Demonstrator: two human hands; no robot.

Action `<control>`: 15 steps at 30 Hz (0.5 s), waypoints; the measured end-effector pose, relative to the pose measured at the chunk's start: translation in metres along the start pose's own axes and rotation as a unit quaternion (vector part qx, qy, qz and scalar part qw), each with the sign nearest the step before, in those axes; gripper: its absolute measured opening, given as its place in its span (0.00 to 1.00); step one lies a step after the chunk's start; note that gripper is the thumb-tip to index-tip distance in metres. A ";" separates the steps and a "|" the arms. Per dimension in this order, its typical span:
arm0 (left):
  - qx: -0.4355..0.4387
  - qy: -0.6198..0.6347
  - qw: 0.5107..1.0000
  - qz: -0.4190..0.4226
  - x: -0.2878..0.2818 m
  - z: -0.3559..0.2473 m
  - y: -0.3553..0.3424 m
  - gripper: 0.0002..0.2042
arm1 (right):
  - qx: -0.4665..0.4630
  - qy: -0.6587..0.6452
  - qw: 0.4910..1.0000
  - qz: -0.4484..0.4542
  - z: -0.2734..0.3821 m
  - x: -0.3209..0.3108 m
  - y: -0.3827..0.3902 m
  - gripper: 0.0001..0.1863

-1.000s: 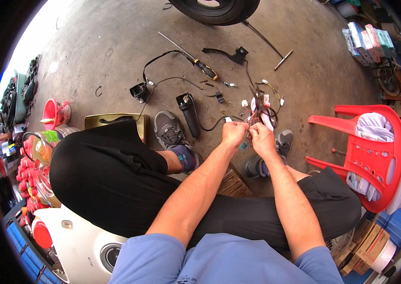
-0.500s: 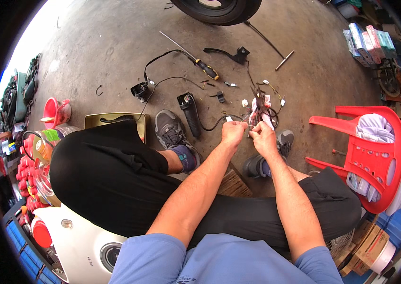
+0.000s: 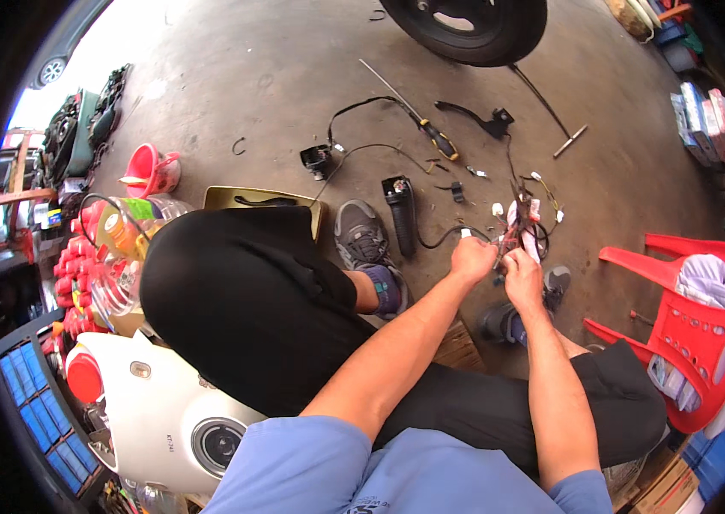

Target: Repairing or testing motorcycle electrical components using a multimeter and wiring tools.

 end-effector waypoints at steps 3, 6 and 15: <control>0.097 -0.251 0.963 0.018 -0.018 -0.038 0.002 0.14 | 0.014 0.021 1.000 -0.004 -0.013 0.000 -0.003 0.07; 0.253 -0.368 0.894 0.030 -0.067 -0.129 0.006 0.14 | 0.016 -0.015 1.000 -0.006 -0.014 0.004 -0.004 0.07; 0.312 -0.545 0.778 -0.024 -0.322 -0.278 0.022 0.14 | 0.059 -0.068 0.995 -0.034 -0.025 0.010 -0.018 0.07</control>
Point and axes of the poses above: each hand's wrist, its own y-axis away from the middle knuckle, its own x-axis out of the palm, z = x × y, the point moved 2 cm from there along -y, towards the middle knuckle, and after that the axes turned 1 degree about x, right-handed, at the moved point
